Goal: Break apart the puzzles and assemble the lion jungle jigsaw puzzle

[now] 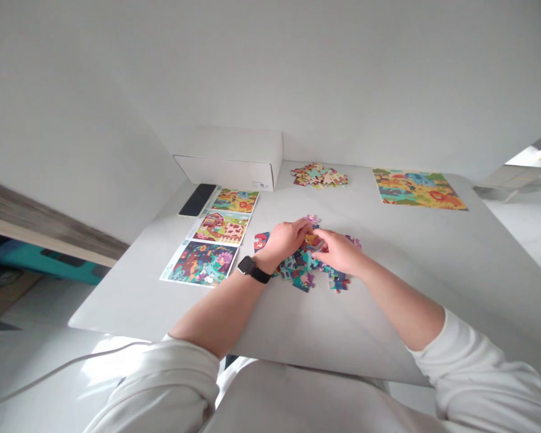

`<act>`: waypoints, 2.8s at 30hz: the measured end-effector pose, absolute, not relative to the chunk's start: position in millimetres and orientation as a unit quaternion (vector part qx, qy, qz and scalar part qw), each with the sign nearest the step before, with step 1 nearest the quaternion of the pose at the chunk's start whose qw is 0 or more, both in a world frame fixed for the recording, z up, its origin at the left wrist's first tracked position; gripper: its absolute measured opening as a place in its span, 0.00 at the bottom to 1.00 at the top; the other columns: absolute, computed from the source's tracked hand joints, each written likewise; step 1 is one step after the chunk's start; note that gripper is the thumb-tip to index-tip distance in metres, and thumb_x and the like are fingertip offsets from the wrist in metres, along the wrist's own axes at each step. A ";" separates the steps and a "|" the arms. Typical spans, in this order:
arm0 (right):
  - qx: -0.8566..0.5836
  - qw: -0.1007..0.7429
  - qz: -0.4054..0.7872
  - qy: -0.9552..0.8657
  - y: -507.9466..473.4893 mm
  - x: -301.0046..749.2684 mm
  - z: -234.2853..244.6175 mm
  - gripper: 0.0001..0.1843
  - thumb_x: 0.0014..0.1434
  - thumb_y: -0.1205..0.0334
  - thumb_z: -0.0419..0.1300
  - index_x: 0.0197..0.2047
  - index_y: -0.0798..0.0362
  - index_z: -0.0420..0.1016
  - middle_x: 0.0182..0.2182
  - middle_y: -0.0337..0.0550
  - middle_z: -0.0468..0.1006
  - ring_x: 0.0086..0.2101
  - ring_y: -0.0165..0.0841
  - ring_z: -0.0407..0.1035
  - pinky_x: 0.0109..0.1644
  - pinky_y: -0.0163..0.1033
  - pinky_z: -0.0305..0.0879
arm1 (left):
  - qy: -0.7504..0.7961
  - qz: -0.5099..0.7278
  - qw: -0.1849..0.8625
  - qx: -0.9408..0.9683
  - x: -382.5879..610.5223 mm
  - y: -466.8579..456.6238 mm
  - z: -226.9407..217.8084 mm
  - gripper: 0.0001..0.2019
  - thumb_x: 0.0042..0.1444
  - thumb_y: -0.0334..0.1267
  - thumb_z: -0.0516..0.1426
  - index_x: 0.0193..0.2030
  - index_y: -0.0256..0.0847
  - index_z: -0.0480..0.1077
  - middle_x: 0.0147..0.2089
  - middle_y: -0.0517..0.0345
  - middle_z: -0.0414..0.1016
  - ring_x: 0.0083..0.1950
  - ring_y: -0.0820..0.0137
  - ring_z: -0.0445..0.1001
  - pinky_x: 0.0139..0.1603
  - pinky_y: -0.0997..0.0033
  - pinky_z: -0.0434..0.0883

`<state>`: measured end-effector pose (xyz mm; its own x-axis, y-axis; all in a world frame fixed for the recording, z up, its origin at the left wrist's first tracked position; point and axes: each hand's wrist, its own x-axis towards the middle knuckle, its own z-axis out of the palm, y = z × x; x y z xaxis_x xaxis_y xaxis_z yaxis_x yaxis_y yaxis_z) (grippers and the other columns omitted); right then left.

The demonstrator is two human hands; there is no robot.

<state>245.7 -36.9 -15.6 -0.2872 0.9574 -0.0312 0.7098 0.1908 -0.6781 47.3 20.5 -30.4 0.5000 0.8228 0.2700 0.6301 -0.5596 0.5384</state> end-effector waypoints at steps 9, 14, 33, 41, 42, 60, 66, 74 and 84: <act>-0.549 0.231 0.353 -0.722 -27.0 264.3 -3.6 0.17 0.60 0.67 0.68 0.52 0.48 0.83 0.42 0.41 0.87 0.40 0.35 0.80 0.49 0.39 0.75 | 0.472 0.329 0.261 0.775 52.4 20.3 -9.9 0.14 0.74 0.45 0.54 0.49 0.44 0.80 0.30 0.59 0.82 0.33 0.68 0.81 0.40 0.73 0.70; -0.530 0.243 0.379 -0.718 -26.9 273.7 16.3 0.13 0.60 0.65 0.67 0.48 0.49 0.85 0.44 0.41 0.88 0.42 0.36 0.80 0.50 0.40 0.75 | 0.456 0.333 0.317 0.762 58.1 18.1 8.8 0.14 0.73 0.46 0.54 0.47 0.43 0.79 0.22 0.64 0.77 0.25 0.72 0.76 0.33 0.76 0.69; -0.527 0.293 0.482 -0.635 -4.5 297.6 7.6 0.13 0.59 0.63 0.71 0.48 0.52 0.84 0.44 0.46 0.87 0.44 0.37 0.80 0.55 0.44 0.77 | 0.404 0.269 0.301 0.821 62.1 25.7 -1.6 0.19 0.71 0.51 0.51 0.39 0.41 0.76 0.33 0.60 0.78 0.35 0.69 0.73 0.38 0.72 0.66; -0.537 0.298 0.469 -0.634 -0.9 291.7 -6.2 0.18 0.59 0.65 0.71 0.53 0.52 0.83 0.42 0.44 0.87 0.43 0.35 0.80 0.53 0.42 0.77 | 0.449 0.265 0.345 0.780 62.5 30.0 -7.3 0.19 0.67 0.53 0.54 0.31 0.41 0.70 0.24 0.65 0.66 0.29 0.72 0.63 0.30 0.71 0.58; -0.537 0.298 0.468 -0.636 -1.6 290.6 -5.2 0.17 0.59 0.66 0.70 0.53 0.53 0.83 0.42 0.44 0.87 0.43 0.35 0.80 0.53 0.42 0.77 | 0.457 0.267 0.342 0.776 60.2 29.5 -5.6 0.19 0.66 0.53 0.55 0.32 0.41 0.70 0.24 0.64 0.66 0.28 0.72 0.63 0.30 0.71 0.58; -0.550 0.278 0.186 -0.765 -5.4 282.2 -23.8 0.18 0.64 0.62 0.67 0.57 0.49 0.81 0.55 0.53 0.82 0.56 0.46 0.75 0.68 0.56 0.68 | 0.516 0.263 0.163 0.799 -6.5 -0.7 -21.1 0.16 0.68 0.45 0.57 0.57 0.41 0.77 0.55 0.46 0.81 0.58 0.57 0.78 0.63 0.55 0.73; -0.565 0.250 0.089 -0.781 -8.3 347.2 -60.1 0.24 0.67 0.53 0.63 0.64 0.51 0.78 0.65 0.58 0.75 0.67 0.54 0.66 0.74 0.62 0.60 | 0.463 0.196 0.135 0.854 -51.5 -22.2 -46.5 0.43 0.63 0.64 0.62 0.78 0.41 0.60 0.79 0.34 0.57 0.80 0.44 0.56 0.78 0.42 0.59; -0.496 0.256 0.141 -0.818 -31.6 313.9 -77.6 0.29 0.68 0.49 0.62 0.69 0.50 0.72 0.69 0.58 0.71 0.70 0.51 0.62 0.76 0.62 0.58 | 0.375 0.157 0.123 0.905 -25.8 -41.9 -56.1 0.55 0.54 0.69 0.66 0.81 0.42 0.56 0.83 0.32 0.45 0.83 0.36 0.46 0.81 0.33 0.48; -0.547 0.277 0.145 -0.776 12.7 294.2 -50.5 0.22 0.68 0.58 0.62 0.64 0.50 0.77 0.60 0.54 0.80 0.62 0.45 0.72 0.71 0.55 0.65 | 0.372 0.168 0.125 0.904 6.1 -34.3 -53.2 0.54 0.52 0.71 0.66 0.79 0.44 0.61 0.82 0.36 0.53 0.82 0.36 0.50 0.81 0.32 0.45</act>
<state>294.2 12.7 -50.5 -0.2471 0.9301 0.2716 0.7693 0.3587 -0.5286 6.1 -34.3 -53.2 0.6672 0.7142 0.2117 0.6300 -0.6926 0.3514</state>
